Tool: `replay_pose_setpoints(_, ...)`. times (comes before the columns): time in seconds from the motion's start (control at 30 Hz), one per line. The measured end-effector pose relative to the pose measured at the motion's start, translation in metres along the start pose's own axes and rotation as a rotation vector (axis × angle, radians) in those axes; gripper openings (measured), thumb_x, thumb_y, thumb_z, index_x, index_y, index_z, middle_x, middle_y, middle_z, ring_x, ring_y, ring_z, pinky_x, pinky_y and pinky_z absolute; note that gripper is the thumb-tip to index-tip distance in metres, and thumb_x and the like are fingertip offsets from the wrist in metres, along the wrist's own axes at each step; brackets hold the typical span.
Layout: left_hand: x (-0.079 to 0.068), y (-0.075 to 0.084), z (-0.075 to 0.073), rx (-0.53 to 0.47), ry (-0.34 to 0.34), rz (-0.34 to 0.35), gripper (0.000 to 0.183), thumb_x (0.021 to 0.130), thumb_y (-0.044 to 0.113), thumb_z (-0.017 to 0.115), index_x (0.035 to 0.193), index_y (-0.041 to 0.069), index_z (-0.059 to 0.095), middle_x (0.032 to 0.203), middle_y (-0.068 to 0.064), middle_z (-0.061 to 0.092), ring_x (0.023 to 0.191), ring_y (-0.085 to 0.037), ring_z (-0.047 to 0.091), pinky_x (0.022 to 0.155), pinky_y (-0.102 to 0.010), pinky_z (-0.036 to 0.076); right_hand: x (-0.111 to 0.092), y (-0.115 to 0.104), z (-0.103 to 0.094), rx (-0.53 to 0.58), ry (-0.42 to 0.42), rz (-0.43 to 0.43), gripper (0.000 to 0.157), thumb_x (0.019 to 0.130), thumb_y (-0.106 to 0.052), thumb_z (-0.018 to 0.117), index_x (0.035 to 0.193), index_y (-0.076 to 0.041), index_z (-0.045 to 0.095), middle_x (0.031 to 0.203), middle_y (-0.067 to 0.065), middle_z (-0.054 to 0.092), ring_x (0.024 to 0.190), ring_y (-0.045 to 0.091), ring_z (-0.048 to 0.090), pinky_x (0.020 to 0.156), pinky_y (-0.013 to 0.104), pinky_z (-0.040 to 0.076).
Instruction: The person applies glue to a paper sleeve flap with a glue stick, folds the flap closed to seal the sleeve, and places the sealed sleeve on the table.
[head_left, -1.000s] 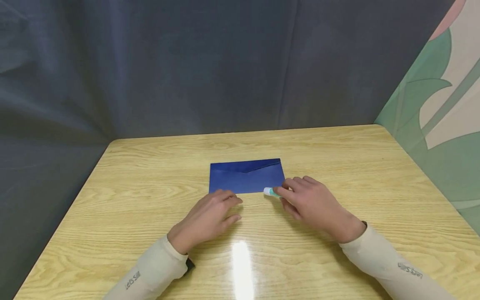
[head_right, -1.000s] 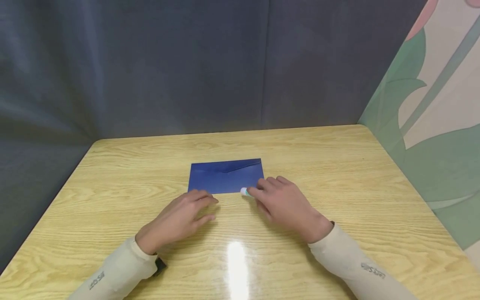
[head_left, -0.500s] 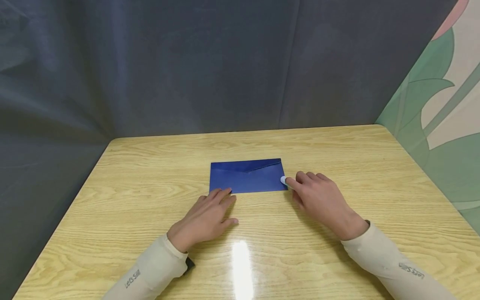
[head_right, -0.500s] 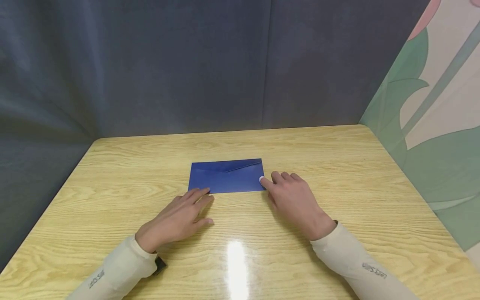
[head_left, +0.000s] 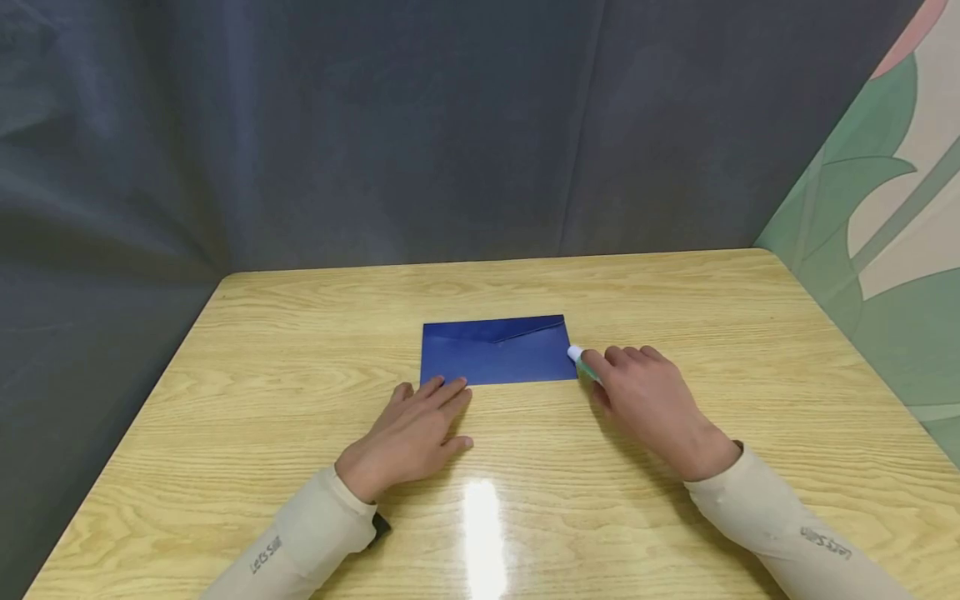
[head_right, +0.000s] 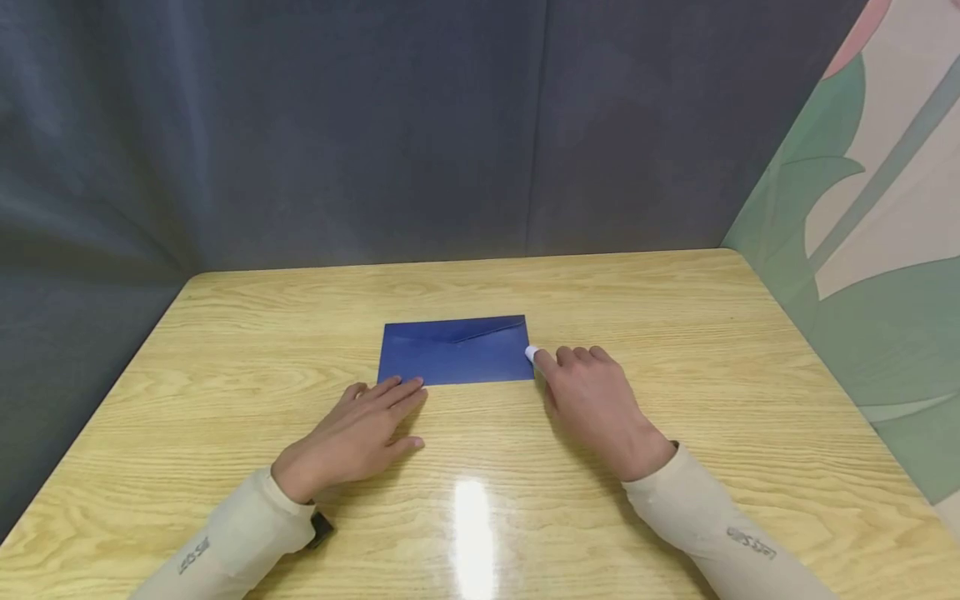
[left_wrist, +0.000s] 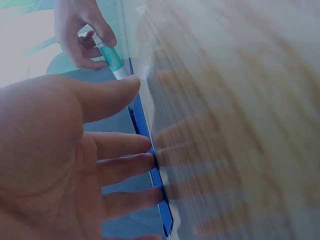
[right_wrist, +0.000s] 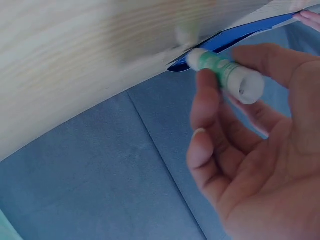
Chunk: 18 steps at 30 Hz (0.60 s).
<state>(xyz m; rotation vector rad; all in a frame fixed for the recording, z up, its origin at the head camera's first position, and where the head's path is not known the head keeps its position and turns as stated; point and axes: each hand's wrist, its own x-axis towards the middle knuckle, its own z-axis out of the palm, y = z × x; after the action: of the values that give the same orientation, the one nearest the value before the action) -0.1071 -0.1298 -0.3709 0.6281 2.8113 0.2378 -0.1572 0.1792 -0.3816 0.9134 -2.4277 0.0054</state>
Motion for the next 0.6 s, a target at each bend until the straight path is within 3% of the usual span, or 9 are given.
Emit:
replay_pose_setpoints(0.1, -0.0006, 0.0004, -0.0003, 0.004, 0.004, 0.0, 0.064, 0.1, 0.046, 0.055, 0.153, 0.013, 0.04, 0.163, -0.003, 0.031, 0.151, -0.034, 0.028, 0.119, -0.061, 0.021, -0.0005, 0.0014, 0.0003, -0.018, 0.018, 0.016, 0.024, 0.073, -0.005, 0.077, 0.092, -0.005, 0.062, 0.058, 0.001, 0.044, 0.048, 0.015, 0.038, 0.051, 0.027, 0.031)
replay_pose_setpoints(0.2, -0.0012, 0.0009, -0.0007, 0.006, 0.004, 0.0, 0.064, 0.1, 0.046, 0.056, 0.153, 0.013, 0.041, 0.163, -0.003, 0.032, 0.151, -0.034, 0.029, 0.119, -0.062, 0.021, -0.0004, 0.0023, 0.0008, -0.02, 0.003, 0.025, 0.024, 0.075, -0.008, 0.079, 0.092, -0.004, 0.062, 0.059, 0.001, 0.047, 0.048, 0.016, 0.041, 0.05, 0.028, 0.033)
replay_pose_setpoints(0.43, -0.0017, 0.0007, -0.0005, 0.018, 0.007, 0.006, 0.064, 0.1, 0.046, 0.055, 0.152, 0.012, 0.042, 0.163, -0.003, 0.032, 0.151, -0.033, 0.029, 0.119, -0.062, 0.021, -0.0004, 0.0014, 0.0011, -0.007, -0.16, 0.032, 0.032, 0.081, -0.02, 0.08, 0.099, -0.001, 0.062, 0.07, 0.005, 0.058, 0.058, 0.018, 0.053, 0.054, 0.032, 0.044)
replay_pose_setpoints(0.6, -0.0005, 0.0003, -0.0001, 0.022, -0.001, 0.01, 0.064, 0.1, 0.046, 0.055, 0.153, 0.012, 0.041, 0.163, -0.003, 0.031, 0.151, -0.033, 0.028, 0.12, -0.061, 0.02, -0.0006, 0.0025, 0.002, -0.007, -0.213, 0.024, 0.027, 0.089, -0.014, 0.073, 0.107, 0.003, 0.061, 0.077, 0.008, 0.062, 0.063, 0.02, 0.058, 0.056, 0.033, 0.046)
